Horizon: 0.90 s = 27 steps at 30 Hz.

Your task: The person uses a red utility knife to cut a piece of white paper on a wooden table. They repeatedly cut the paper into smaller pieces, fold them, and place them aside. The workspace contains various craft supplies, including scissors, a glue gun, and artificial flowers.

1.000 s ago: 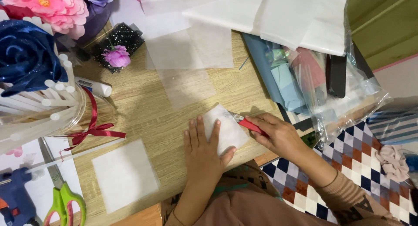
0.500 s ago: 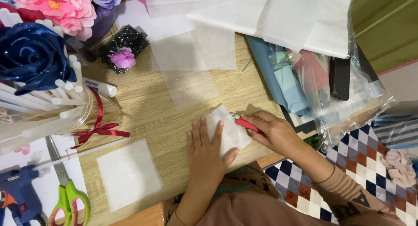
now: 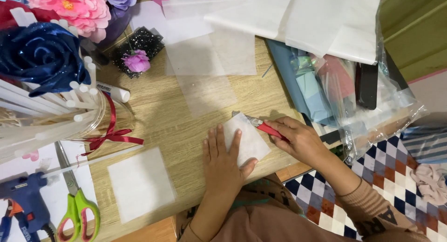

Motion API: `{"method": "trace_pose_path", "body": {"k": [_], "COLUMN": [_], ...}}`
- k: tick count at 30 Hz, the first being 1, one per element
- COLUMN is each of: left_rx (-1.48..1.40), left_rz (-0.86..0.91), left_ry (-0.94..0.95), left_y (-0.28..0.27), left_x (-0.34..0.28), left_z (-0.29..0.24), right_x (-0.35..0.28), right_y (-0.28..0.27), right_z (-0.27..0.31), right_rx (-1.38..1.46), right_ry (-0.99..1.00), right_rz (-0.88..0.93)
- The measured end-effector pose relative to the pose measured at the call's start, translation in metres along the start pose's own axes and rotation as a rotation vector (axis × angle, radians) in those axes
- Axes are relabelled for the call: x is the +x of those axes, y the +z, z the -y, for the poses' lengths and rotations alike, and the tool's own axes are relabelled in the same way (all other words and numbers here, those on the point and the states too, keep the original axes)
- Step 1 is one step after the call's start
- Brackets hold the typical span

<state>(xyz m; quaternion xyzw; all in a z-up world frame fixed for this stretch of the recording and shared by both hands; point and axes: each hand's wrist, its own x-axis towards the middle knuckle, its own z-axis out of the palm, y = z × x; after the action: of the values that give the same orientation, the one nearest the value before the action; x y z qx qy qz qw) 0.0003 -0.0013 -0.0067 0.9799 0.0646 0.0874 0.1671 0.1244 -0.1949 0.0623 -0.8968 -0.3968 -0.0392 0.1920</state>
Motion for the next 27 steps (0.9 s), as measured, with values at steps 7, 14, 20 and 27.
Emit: {"method": "trace_pose_path", "body": {"k": [7, 14, 20, 27], "left_rx": [0.123, 0.091, 0.077, 0.079], "left_rz": [-0.162, -0.205, -0.206, -0.193], "left_ry": [0.059, 0.071, 0.075, 0.072], "left_y": [0.007, 0.006, 0.004, 0.011], "left_x": [-0.002, -0.001, -0.001, -0.002], "left_z": [0.004, 0.005, 0.004, 0.005], "right_x": [0.003, -0.005, -0.009, 0.000], "right_y": [0.007, 0.003, 0.001, -0.027], "right_z": [-0.008, -0.018, -0.020, 0.000], "right_rx": [0.038, -0.004, 0.017, 0.093], "right_ry": [-0.151, -0.108, -0.063, -0.014], "right_rz": [0.065, 0.065, 0.084, -0.053]}}
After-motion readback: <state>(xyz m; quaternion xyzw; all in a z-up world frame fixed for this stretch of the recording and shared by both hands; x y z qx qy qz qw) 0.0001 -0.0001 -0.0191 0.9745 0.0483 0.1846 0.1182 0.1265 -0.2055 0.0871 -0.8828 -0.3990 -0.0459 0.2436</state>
